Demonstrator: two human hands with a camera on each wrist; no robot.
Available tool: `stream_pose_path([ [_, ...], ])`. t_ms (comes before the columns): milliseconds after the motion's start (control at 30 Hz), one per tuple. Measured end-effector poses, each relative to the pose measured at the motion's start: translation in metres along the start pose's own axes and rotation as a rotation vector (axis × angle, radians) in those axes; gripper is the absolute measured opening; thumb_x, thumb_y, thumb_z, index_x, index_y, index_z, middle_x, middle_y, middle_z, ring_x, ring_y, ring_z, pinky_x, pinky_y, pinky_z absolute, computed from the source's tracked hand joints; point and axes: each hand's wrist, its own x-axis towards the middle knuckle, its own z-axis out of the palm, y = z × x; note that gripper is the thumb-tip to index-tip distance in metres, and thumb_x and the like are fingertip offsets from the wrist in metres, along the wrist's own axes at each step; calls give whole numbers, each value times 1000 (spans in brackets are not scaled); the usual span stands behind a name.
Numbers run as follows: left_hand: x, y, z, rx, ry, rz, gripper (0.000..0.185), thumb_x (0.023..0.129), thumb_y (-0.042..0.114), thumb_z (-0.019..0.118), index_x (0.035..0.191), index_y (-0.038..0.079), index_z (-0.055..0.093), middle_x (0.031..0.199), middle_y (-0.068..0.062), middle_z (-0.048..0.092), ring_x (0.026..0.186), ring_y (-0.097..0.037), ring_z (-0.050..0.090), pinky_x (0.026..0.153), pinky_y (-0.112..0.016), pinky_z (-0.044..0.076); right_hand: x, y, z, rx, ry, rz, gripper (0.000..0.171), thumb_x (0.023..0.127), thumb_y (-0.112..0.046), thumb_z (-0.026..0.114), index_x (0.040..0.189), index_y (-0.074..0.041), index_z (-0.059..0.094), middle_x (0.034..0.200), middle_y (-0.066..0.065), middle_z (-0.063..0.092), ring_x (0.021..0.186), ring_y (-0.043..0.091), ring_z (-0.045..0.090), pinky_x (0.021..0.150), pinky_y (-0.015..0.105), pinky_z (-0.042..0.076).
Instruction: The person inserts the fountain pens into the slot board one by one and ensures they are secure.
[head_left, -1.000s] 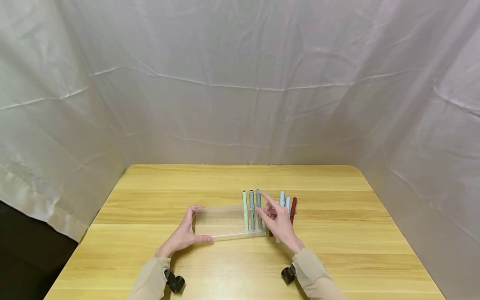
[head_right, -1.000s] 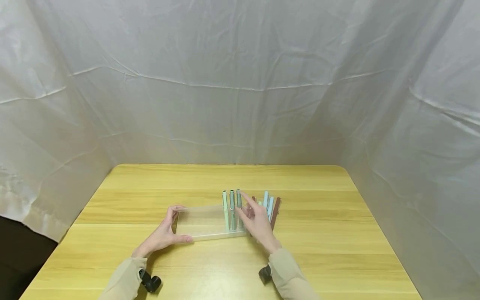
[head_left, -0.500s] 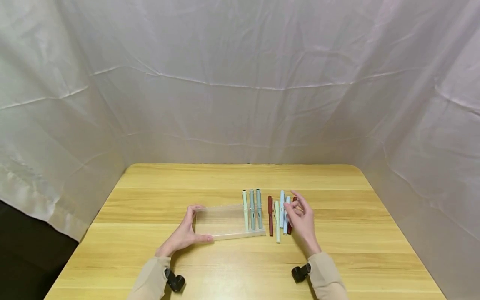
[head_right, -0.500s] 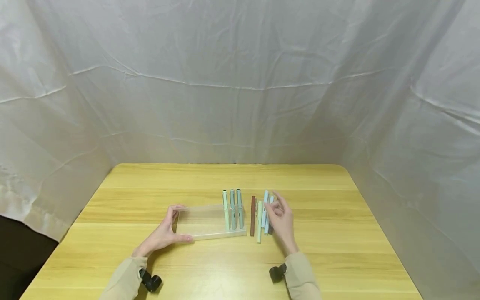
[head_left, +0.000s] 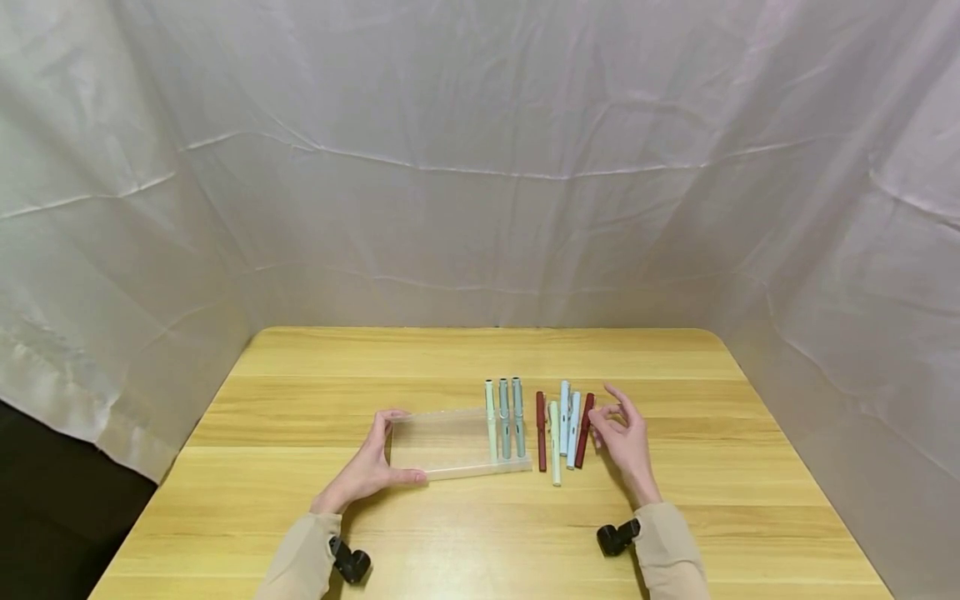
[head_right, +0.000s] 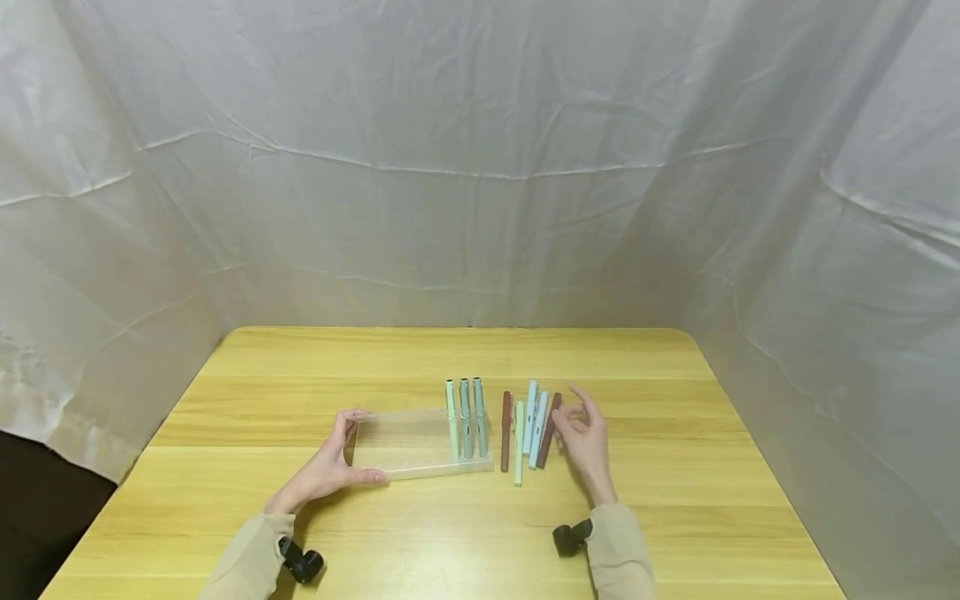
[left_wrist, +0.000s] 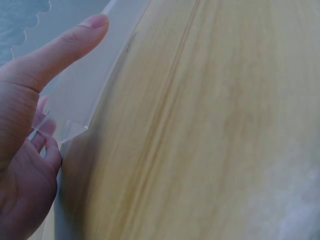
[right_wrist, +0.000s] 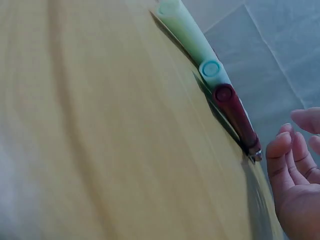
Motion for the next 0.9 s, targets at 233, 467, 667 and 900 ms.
stream_pose_path([
  [233,0,0,0,4,1,14,104,67,25,94,144,9,27,156,-21,30,154,-47,11,125,-66,8,4,3,-7,-70,-49,17,64,96,-8,67,152,-6,38,86,-2,62,60,8,58,52,21,52],
  [467,0,1,0,0,-1,16,104,67,25,94,144,8,26,156,-21,29,154,-47,11,125,-66,8,7,1,-8,-153,-107,70,65,96,-11,67,153,-6,36,85,1,60,58,8,55,50,22,49],
  [667,0,1,0,-6,-2,-2,104,67,24,94,144,9,26,157,-21,28,155,-46,9,126,-64,8,9,2,-7,-224,-103,88,64,98,-14,66,154,-6,36,81,2,60,55,8,53,49,23,48],
  [900,-1,2,0,-1,-3,-1,104,68,25,94,145,9,26,157,-21,29,155,-45,9,126,-64,8,9,2,-7,-273,-95,88,64,97,-15,67,153,-5,37,83,3,61,55,7,54,48,22,46],
])
